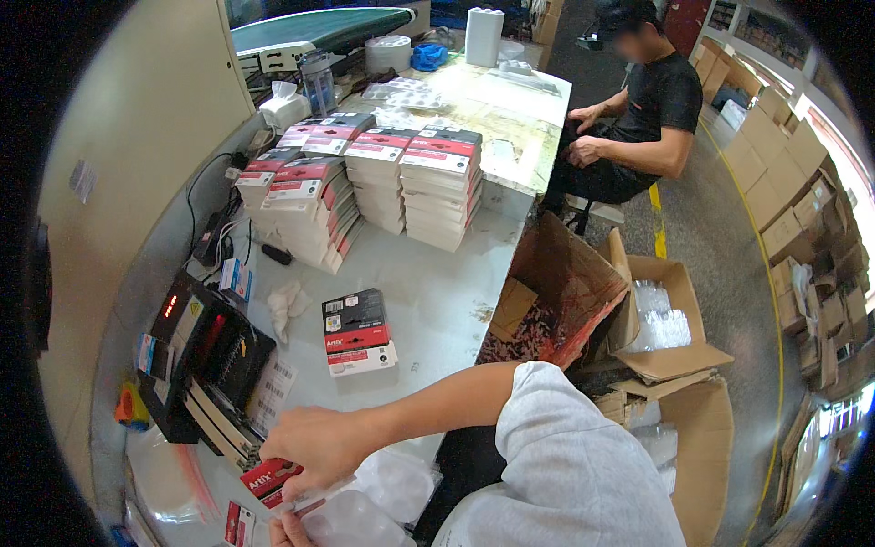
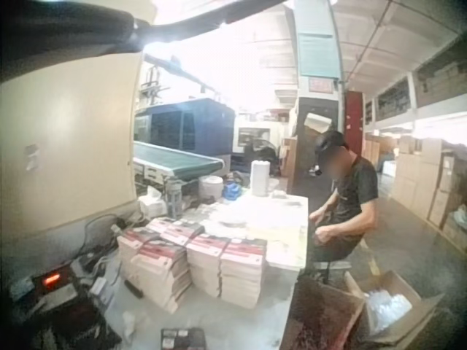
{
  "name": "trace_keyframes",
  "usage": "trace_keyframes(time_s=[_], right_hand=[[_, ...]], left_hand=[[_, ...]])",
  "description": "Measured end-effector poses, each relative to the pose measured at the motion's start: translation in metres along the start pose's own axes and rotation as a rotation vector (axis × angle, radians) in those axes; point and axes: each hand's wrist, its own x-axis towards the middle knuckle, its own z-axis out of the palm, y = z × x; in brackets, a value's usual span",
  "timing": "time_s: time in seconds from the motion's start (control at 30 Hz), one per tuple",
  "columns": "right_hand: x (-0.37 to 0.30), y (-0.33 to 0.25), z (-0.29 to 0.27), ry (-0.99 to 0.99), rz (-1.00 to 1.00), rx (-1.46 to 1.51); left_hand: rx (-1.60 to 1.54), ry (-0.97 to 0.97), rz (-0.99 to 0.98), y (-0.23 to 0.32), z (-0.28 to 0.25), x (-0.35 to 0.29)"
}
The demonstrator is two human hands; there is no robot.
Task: The person places white plastic mixing palettes into clear plastic bags and seals them with red Artix labels. They repeat this process for multiple units, stacking the finished packages on the table.
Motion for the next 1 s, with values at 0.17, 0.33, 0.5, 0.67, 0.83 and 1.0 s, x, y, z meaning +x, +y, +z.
trace_keyframes(time_s=[0.17,0.33,0.5,0.67,0.83,1.0], right_hand=[[-0.011,0.001,-0.002,0.107,-0.053,-0.013],[-0.023,0.000,-0.005,0.149,-0.083,0.044],[-0.037,0.000,-0.010,0.213,-0.187,-0.022],[-0.045,-0.002,-0.009,0.319,-0.233,-0.007],[-0.060,-0.005,-0.012,0.389,-0.313,-0.031],[-0.074,-0.009,-0.016,0.450,-0.334,-0.116]], left_hand=[[0.043,0.077,0.084,0.018,0.010,-0.006],[0.096,-0.031,0.044,0.030,0.012,-0.009],[0.077,0.011,0.091,0.035,0.021,-0.012],[0.112,0.055,0.164,0.041,0.025,-0.021],[0.390,0.038,0.212,0.050,0.026,-0.025],[0.488,-0.020,0.351,0.064,0.030,-0.032]])
